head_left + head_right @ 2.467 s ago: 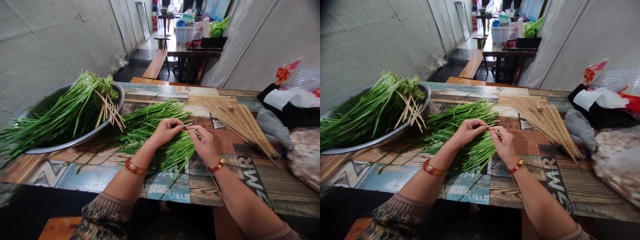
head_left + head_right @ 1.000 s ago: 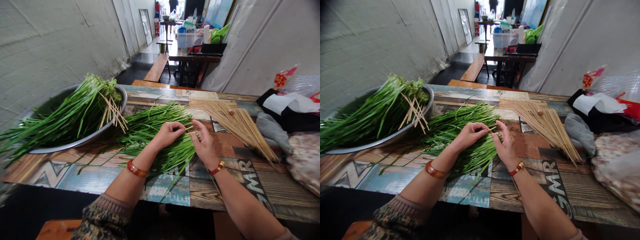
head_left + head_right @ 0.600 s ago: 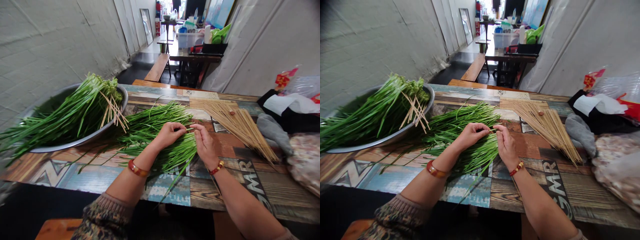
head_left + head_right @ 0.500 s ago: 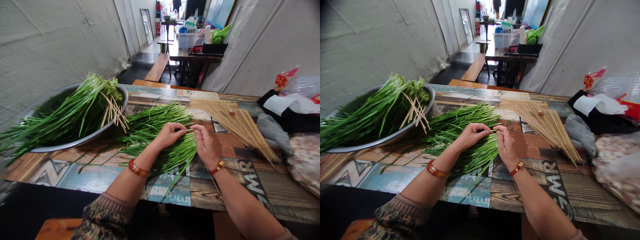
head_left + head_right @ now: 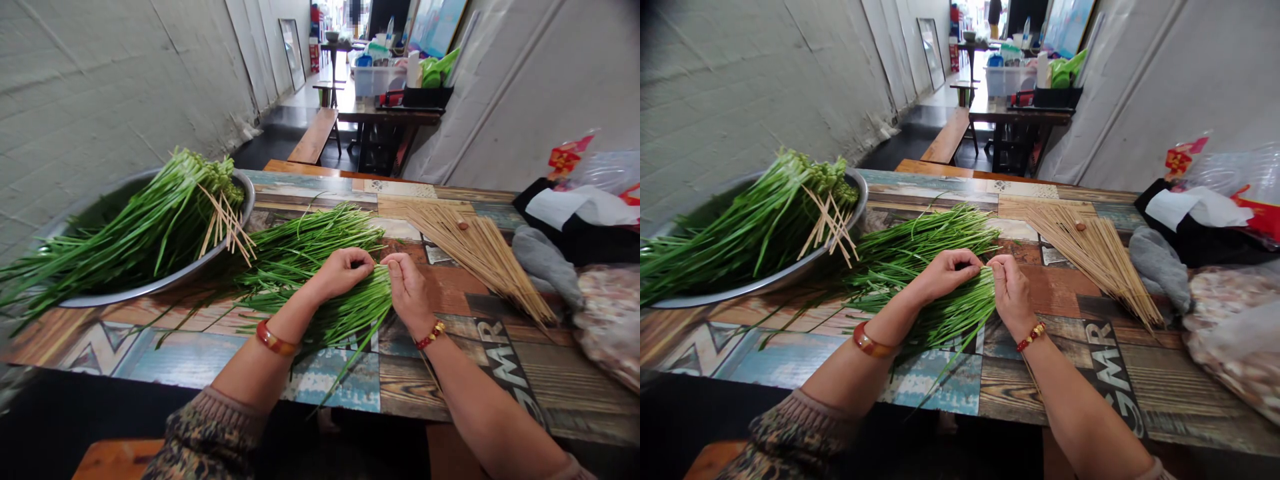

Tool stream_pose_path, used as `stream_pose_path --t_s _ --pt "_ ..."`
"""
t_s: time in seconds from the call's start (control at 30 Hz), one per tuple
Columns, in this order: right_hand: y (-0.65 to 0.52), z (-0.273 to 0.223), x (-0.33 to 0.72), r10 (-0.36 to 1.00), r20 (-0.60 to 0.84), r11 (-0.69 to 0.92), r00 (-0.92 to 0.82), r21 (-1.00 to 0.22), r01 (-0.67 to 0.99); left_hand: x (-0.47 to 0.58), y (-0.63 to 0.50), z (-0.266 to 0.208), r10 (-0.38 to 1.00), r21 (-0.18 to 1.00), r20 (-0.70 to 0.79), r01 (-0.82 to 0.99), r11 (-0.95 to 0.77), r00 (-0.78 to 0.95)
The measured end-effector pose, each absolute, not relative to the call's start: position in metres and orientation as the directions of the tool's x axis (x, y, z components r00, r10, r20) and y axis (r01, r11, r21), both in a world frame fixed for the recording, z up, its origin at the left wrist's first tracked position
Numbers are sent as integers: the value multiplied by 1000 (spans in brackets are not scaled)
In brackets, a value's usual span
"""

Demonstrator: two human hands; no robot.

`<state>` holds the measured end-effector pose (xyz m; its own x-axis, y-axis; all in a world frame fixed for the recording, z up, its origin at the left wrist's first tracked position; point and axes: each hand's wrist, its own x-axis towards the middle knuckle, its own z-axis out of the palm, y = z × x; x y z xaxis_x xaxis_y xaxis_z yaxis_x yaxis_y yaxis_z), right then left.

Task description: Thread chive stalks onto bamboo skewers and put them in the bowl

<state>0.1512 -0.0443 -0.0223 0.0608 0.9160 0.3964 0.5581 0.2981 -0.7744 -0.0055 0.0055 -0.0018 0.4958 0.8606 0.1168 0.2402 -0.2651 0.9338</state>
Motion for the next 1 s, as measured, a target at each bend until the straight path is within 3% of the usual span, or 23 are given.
stream_pose_path --t_s 0.13,0.27,0.37,0.47,0.73,0.87,1.0 --pt "-42 -24 155 943 323 251 82 -848 466 -9 6 0 835 925 85 270 -269 544" --pt "-38 -29 160 988 130 116 79 -980 161 -10 7 0 848 934 52 274 -228 528" --pt "-36 -32 162 998 39 38 43 -999 25 -9 8 -2 872 940 76 257 -225 483" --pt "-35 -32 160 998 47 44 41 -997 70 -6 9 -6 887 933 127 249 -259 444" --pt "-32 -35 153 970 218 155 108 -895 417 -8 11 -7 882 909 131 300 -289 453" --pt "-32 -35 157 971 214 164 105 -919 358 -15 18 -4 950 952 156 215 -217 270" --pt "-32 -36 161 992 62 51 108 -994 100 -22 23 0 984 982 142 114 -154 105"
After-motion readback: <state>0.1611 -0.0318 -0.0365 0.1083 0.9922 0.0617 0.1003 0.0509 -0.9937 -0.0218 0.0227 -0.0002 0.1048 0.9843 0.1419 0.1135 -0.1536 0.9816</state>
